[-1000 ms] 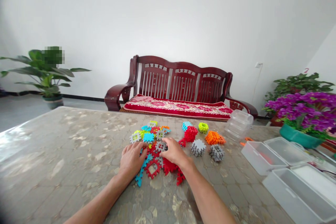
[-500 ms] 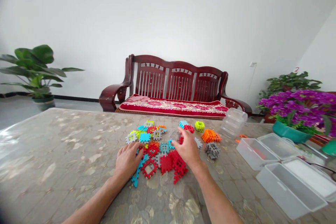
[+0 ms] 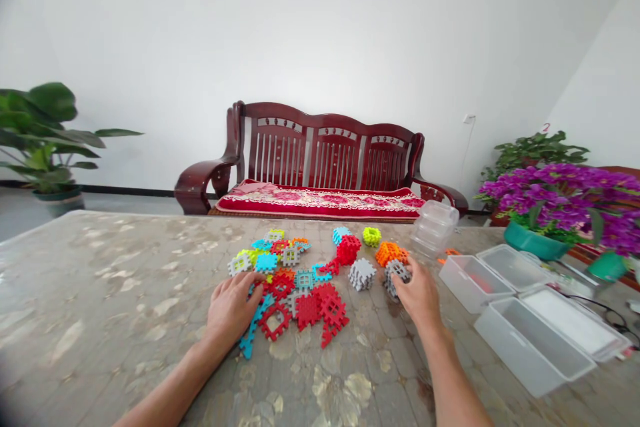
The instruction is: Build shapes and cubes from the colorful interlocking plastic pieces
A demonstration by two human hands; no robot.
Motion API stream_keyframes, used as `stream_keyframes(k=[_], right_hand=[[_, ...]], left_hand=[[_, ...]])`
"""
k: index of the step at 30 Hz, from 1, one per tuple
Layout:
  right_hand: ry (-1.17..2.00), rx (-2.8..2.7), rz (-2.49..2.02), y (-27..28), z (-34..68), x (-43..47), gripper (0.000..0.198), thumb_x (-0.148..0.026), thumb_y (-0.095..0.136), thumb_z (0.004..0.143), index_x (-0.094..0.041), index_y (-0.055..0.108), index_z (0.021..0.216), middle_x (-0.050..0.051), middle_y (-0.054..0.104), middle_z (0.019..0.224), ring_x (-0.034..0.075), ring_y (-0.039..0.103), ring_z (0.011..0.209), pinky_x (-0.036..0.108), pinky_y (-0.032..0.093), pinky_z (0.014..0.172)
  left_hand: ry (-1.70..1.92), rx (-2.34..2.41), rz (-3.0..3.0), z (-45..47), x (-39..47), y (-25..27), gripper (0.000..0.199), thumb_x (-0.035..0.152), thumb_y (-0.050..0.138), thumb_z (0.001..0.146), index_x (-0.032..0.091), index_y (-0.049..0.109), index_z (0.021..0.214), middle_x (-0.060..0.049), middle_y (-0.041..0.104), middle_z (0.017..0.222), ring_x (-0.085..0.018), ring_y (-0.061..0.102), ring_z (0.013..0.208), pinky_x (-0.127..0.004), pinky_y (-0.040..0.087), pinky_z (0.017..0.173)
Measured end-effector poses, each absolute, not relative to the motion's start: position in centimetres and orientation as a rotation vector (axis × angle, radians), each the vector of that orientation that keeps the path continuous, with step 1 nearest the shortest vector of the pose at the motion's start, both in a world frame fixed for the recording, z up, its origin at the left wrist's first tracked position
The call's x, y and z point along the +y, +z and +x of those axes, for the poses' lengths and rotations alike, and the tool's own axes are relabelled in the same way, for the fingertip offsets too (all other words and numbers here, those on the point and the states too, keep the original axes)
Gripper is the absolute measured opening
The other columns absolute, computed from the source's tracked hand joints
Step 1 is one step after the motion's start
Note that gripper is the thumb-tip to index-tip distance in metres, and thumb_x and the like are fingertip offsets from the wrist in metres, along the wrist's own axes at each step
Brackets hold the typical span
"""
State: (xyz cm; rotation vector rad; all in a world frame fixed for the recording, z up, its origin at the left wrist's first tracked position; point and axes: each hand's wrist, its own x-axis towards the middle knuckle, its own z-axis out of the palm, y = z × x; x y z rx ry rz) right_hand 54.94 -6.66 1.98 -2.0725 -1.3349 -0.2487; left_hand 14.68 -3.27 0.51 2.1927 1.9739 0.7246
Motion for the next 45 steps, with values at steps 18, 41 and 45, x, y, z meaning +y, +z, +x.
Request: stream_keyframes(k=[18,41,45], right_hand=[[-0.337,-1.411,-2.131,1.5,54.2,-7.1,0.054,-0.047,0.054,0.082,-0.018,0.059,0.127,0.013,0.069,0.109,0.030,0.064,0.105,0.041,0.048,0.090],[0.285,-1.997,-1.712,3.4,36.1,-1.8,0.045,-0.020,0.061,0.081,-0.020,0.062,0.126,0.009,0.070,0.120,0.023,0.065,0.109,0.034,0.047,0.096],[0.242,-2.017,-1.835,3.9,33.5,0.3,0.050,-0.031,0.063,0.082,-0.019,0.057,0.130,0.011,0.069,0.121,0.027,0.064,0.112,0.037,0.047,0.094]], left_hand=[[0.710,1.956,2.180,14.6,-3.3,0.6,0.026,0.032,0.045,0.093,0.030,0.068,0.106,-0.002,0.069,0.117,-0.023,0.060,0.111,-0.041,0.036,0.101],[0.720,1.955,2.154,14.7,-3.4,0.8,0.024,0.031,0.047,0.092,0.030,0.068,0.104,-0.002,0.070,0.114,-0.022,0.058,0.110,-0.039,0.034,0.102],[0.737,1.943,2.153,14.7,-3.4,0.8,0.024,0.030,0.047,0.092,0.029,0.068,0.104,-0.002,0.070,0.114,-0.022,0.058,0.110,-0.039,0.033,0.102]])
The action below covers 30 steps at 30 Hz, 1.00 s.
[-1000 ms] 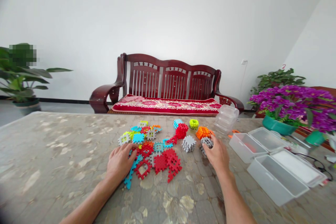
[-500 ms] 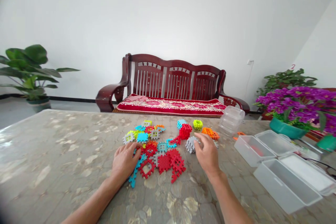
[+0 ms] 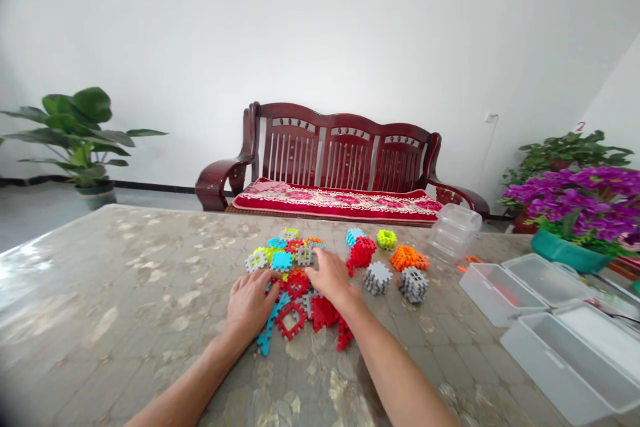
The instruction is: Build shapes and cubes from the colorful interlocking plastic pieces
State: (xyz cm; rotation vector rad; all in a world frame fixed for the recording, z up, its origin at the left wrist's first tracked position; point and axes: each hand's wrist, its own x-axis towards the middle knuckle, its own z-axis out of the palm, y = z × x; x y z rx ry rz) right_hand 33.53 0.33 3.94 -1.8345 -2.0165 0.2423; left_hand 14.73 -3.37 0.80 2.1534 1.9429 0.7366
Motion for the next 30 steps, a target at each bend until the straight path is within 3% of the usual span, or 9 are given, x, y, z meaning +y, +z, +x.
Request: stream_keyframes(k=[7,15,22,30], right_hand=[[0.117,-2.030,-1.987,4.1,30.5,2.3,0.052,-0.044,0.065,0.080,-0.021,0.057,0.126,0.012,0.067,0.121,0.029,0.062,0.109,0.039,0.046,0.090],[0.132,-1.986,-1.927,2.9,31.1,2.5,0.035,-0.032,0.062,0.081,-0.022,0.065,0.115,0.009,0.069,0.114,0.025,0.063,0.106,0.035,0.046,0.091],[0.313,-1.820,-1.749,3.2,34.1,2.0,0.053,-0.023,0.071,0.070,-0.023,0.063,0.123,0.007,0.067,0.118,0.024,0.064,0.106,0.035,0.050,0.092],[0.191,-1.611,-1.530,4.5,40.8,-2.4,0.053,-0.023,0.067,0.067,-0.023,0.064,0.120,0.007,0.066,0.120,0.022,0.065,0.096,0.039,0.052,0.091]], left_hand=[[0.762,1.934,2.156,14.7,-3.4,0.7,0.023,0.030,0.048,0.092,0.029,0.068,0.103,-0.002,0.070,0.111,-0.022,0.058,0.109,-0.039,0.034,0.100],[0.780,1.932,2.161,14.8,-3.5,0.7,0.023,0.030,0.048,0.092,0.029,0.068,0.102,-0.002,0.070,0.109,-0.022,0.059,0.107,-0.038,0.034,0.099],[0.757,1.935,2.157,14.7,-3.4,0.7,0.023,0.031,0.048,0.092,0.030,0.068,0.103,-0.002,0.070,0.111,-0.022,0.058,0.108,-0.039,0.034,0.100],[0.725,1.941,2.166,14.6,-3.2,0.6,0.025,0.032,0.046,0.093,0.030,0.068,0.105,-0.002,0.070,0.114,-0.022,0.058,0.108,-0.039,0.034,0.100]])
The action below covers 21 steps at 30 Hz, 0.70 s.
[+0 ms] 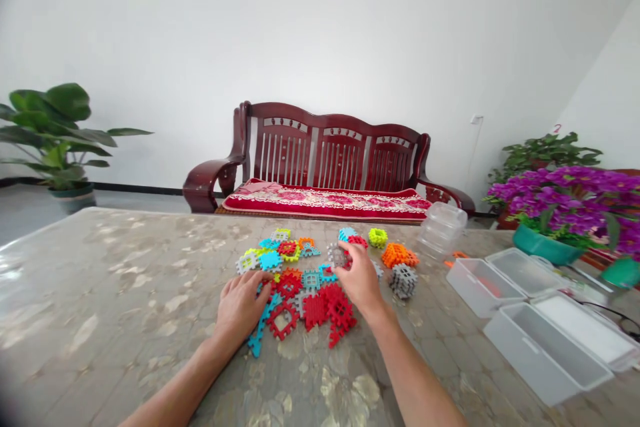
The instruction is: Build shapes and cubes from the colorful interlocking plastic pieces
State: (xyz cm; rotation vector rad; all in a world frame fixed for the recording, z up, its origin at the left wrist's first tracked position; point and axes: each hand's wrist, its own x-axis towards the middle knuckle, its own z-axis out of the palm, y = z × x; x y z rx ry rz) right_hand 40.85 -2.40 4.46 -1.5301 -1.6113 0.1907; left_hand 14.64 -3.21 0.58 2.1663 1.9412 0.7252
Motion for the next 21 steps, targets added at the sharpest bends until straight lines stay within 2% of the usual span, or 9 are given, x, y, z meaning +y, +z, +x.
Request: stream_keyframes(k=[10,15,21], right_hand=[[0.163,-1.254,-1.674,2.4,53.5,-6.4,0.070,-0.031,0.066,0.062,-0.017,0.055,0.130,0.015,0.068,0.120,0.028,0.065,0.107,0.044,0.052,0.091],[0.057,-1.318,-1.781,2.7,57.2,-6.4,0.073,-0.026,0.067,0.058,-0.016,0.056,0.130,0.015,0.070,0.115,0.029,0.065,0.109,0.047,0.047,0.099],[0.138,-1.432,-1.821,3.4,58.9,-5.7,0.072,-0.015,0.062,0.055,-0.018,0.059,0.126,0.013,0.069,0.118,0.027,0.067,0.106,0.043,0.050,0.095]], left_hand=[[0.713,1.942,2.199,14.6,-3.3,0.9,0.027,0.032,0.044,0.092,0.029,0.068,0.104,-0.002,0.070,0.115,-0.023,0.060,0.109,-0.039,0.036,0.099],[0.708,1.953,2.201,14.6,-3.3,0.9,0.027,0.031,0.044,0.092,0.030,0.068,0.104,-0.002,0.071,0.114,-0.022,0.060,0.110,-0.038,0.036,0.099],[0.718,1.943,2.200,14.6,-3.2,0.7,0.026,0.032,0.044,0.092,0.031,0.068,0.103,-0.002,0.071,0.114,-0.022,0.060,0.110,-0.039,0.036,0.100]])
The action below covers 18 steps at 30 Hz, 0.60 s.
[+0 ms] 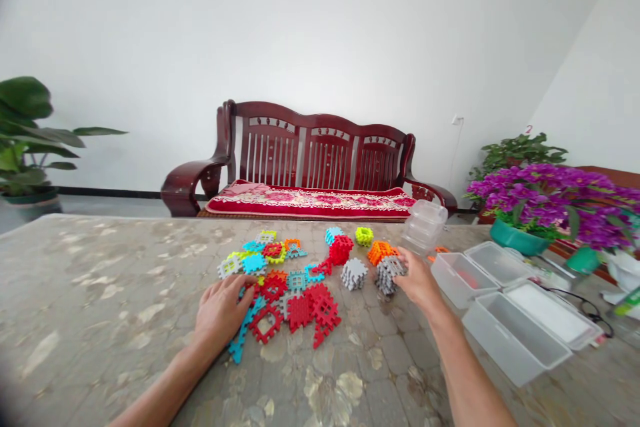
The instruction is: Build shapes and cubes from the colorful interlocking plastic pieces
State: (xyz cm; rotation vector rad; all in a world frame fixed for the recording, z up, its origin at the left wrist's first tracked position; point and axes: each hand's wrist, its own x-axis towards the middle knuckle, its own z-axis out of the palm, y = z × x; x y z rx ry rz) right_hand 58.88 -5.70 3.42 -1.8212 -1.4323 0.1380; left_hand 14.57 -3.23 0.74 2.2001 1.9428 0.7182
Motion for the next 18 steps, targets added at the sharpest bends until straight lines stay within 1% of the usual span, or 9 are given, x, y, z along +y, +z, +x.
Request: stream_keyframes(k=[4,8,12,15,18], right_hand=[[0.182,-1.485,-1.814,3.3,59.6,-5.3,0.072,-0.011,0.056,0.052,-0.016,0.060,0.123,0.013,0.070,0.115,0.027,0.066,0.107,0.042,0.050,0.094],[0.266,-1.426,-1.825,3.2,59.6,-5.3,0.074,-0.011,0.051,0.049,-0.017,0.060,0.123,0.012,0.071,0.114,0.026,0.068,0.100,0.041,0.053,0.087],[0.285,-1.352,-1.782,3.1,59.2,-5.5,0.071,-0.012,0.050,0.049,-0.017,0.062,0.119,0.014,0.069,0.118,0.028,0.067,0.105,0.043,0.053,0.091],[0.220,-1.354,-1.765,3.7,58.5,-5.8,0.064,-0.017,0.057,0.055,-0.017,0.063,0.119,0.014,0.068,0.121,0.030,0.065,0.110,0.046,0.049,0.097],[0.104,-1.392,-1.710,4.7,56.6,-6.5,0.056,-0.028,0.061,0.067,-0.018,0.062,0.122,0.013,0.067,0.124,0.029,0.064,0.112,0.047,0.047,0.100]], left_hand=[[0.717,1.944,2.205,14.6,-3.3,0.8,0.026,0.032,0.044,0.093,0.031,0.068,0.103,-0.001,0.071,0.114,-0.023,0.061,0.110,-0.039,0.037,0.100],[0.719,1.943,2.208,14.6,-3.3,0.8,0.026,0.032,0.044,0.093,0.030,0.068,0.104,-0.001,0.071,0.115,-0.023,0.061,0.111,-0.039,0.037,0.100],[0.705,1.943,2.201,14.6,-3.2,0.8,0.026,0.032,0.043,0.093,0.030,0.068,0.104,-0.001,0.070,0.115,-0.023,0.060,0.111,-0.039,0.037,0.101],[0.700,1.947,2.199,14.5,-3.2,0.7,0.026,0.032,0.044,0.093,0.030,0.068,0.104,-0.001,0.070,0.114,-0.023,0.060,0.110,-0.039,0.037,0.100],[0.703,1.944,2.203,14.6,-3.2,0.7,0.026,0.032,0.045,0.092,0.030,0.068,0.104,-0.001,0.070,0.115,-0.023,0.060,0.111,-0.039,0.037,0.100]])
